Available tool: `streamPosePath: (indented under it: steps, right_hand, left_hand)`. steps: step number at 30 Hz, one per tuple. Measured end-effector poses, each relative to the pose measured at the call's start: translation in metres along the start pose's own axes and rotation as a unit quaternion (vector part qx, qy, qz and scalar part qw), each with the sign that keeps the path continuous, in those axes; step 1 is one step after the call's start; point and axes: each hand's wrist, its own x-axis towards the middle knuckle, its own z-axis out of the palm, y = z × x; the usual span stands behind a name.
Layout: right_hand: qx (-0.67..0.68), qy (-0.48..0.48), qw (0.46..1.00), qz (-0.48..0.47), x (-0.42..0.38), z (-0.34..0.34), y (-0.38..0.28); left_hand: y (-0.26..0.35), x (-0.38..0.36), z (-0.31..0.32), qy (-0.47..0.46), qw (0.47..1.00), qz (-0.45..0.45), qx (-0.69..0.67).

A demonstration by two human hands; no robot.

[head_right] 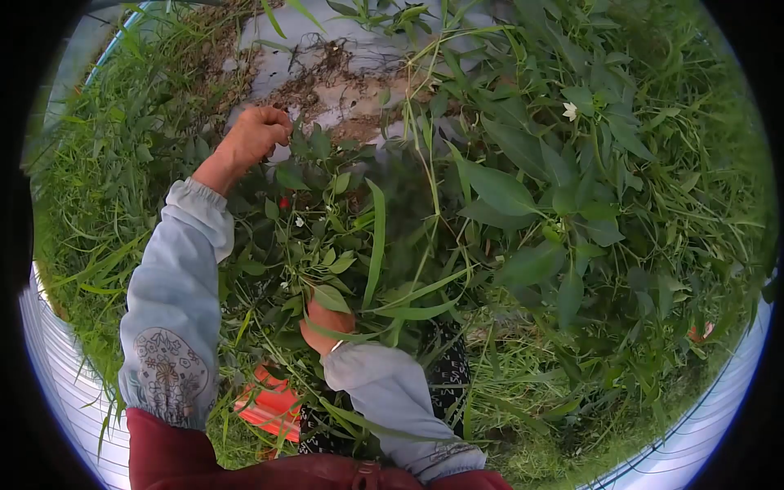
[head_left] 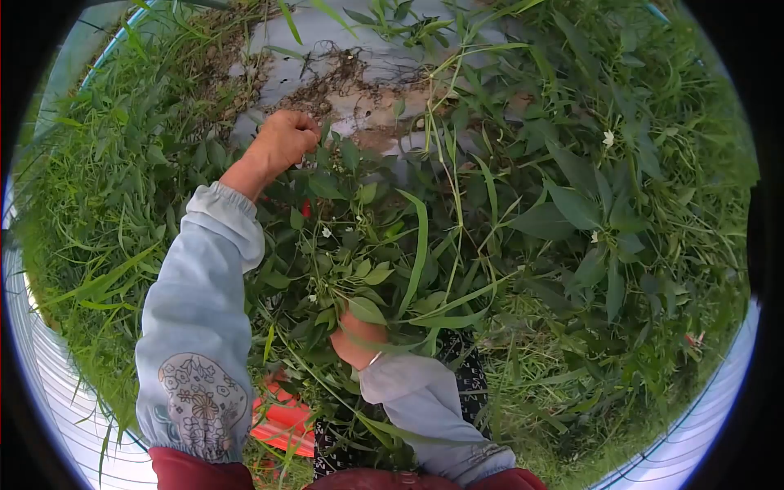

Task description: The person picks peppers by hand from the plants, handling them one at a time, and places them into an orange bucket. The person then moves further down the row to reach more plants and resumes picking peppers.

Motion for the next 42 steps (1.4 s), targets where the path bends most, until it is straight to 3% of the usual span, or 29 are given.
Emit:
streamPosePath:
  steps: [1,6,7,8,10,12,13,15,16,18,22,24,27,28,30,31,32,35,38,42]
  right_hand:
    - [-0.026,-0.025,0.999,0.018,0.000,0.009,0.008]
    - [-0.041,-0.082,0.995,0.039,-0.001,-0.008,-0.005]
    - [-0.058,-0.103,0.992,0.036,-0.003,-0.004,-0.002]
    - [-0.059,-0.102,0.992,0.036,-0.004,-0.003,-0.002]
    - [-0.052,-0.053,0.997,0.011,-0.006,0.000,0.000]
    - [-0.084,-0.017,0.996,-0.016,-0.008,0.002,0.003]
    - [-0.066,-0.005,0.997,-0.035,-0.008,0.000,0.003]
    - [-0.046,0.010,0.997,-0.056,-0.008,-0.008,-0.002]
    - [-0.045,0.008,0.998,-0.051,-0.009,-0.005,-0.001]
    - [-0.056,0.002,0.998,-0.042,-0.009,0.000,0.002]
    - [-0.030,0.000,0.999,-0.026,-0.005,-0.001,-0.003]
    - [-0.042,-0.078,0.995,0.038,-0.001,-0.006,-0.009]
    - [-0.049,-0.068,0.996,0.014,-0.003,-0.008,-0.007]
    - [-0.045,-0.073,0.996,0.011,-0.004,-0.005,-0.008]
    - [-0.039,0.028,0.999,-0.019,-0.003,-0.002,-0.007]
    - [-0.029,-0.005,1.000,0.006,-0.002,0.000,-0.006]
    - [-0.028,-0.008,1.000,0.008,-0.003,0.001,-0.007]
    - [-0.022,-0.016,1.000,0.009,-0.003,-0.001,-0.005]
    - [0.050,0.021,0.999,-0.001,-0.003,0.000,-0.003]
    - [0.078,-0.017,0.997,0.018,-0.001,-0.010,-0.006]
  left_hand:
    - [-0.003,-0.001,0.001,-0.017,0.999,-0.008,0.048]
    - [-0.021,0.008,0.009,-0.021,0.998,-0.043,0.033]
    - [-0.026,0.019,0.011,0.027,0.998,-0.052,-0.012]
    - [-0.026,0.028,0.013,0.074,0.994,-0.060,-0.057]
    - [-0.025,0.046,0.019,0.068,0.996,-0.052,-0.036]
    - [-0.013,0.057,0.038,-0.070,0.986,-0.112,0.103]
    - [-0.011,0.060,0.048,-0.074,0.986,-0.111,0.102]
    - [-0.015,0.065,0.063,-0.200,0.951,-0.118,0.206]
    - [-0.020,0.067,0.067,-0.205,0.949,-0.121,0.206]
    - [-0.019,0.067,0.067,-0.237,0.947,-0.033,0.213]
    - [0.004,0.051,0.057,-0.273,0.941,-0.058,0.193]
    - [0.008,0.048,0.054,-0.272,0.941,0.059,0.190]
    - [0.010,0.041,0.049,-0.301,0.937,0.007,0.175]
    - [0.005,0.037,0.045,-0.299,0.938,0.000,0.177]
    - [0.006,0.030,0.041,-0.269,0.958,0.027,0.098]
    - [0.012,0.028,0.036,-0.295,0.954,-0.041,0.024]
    - [0.017,0.021,0.035,-0.296,0.954,-0.044,0.023]
    - [0.018,0.003,0.035,-0.222,0.971,0.087,-0.010]
    - [0.022,-0.015,0.021,-0.178,0.981,0.071,-0.035]
    - [0.043,-0.053,-0.023,-0.095,0.988,0.075,-0.094]
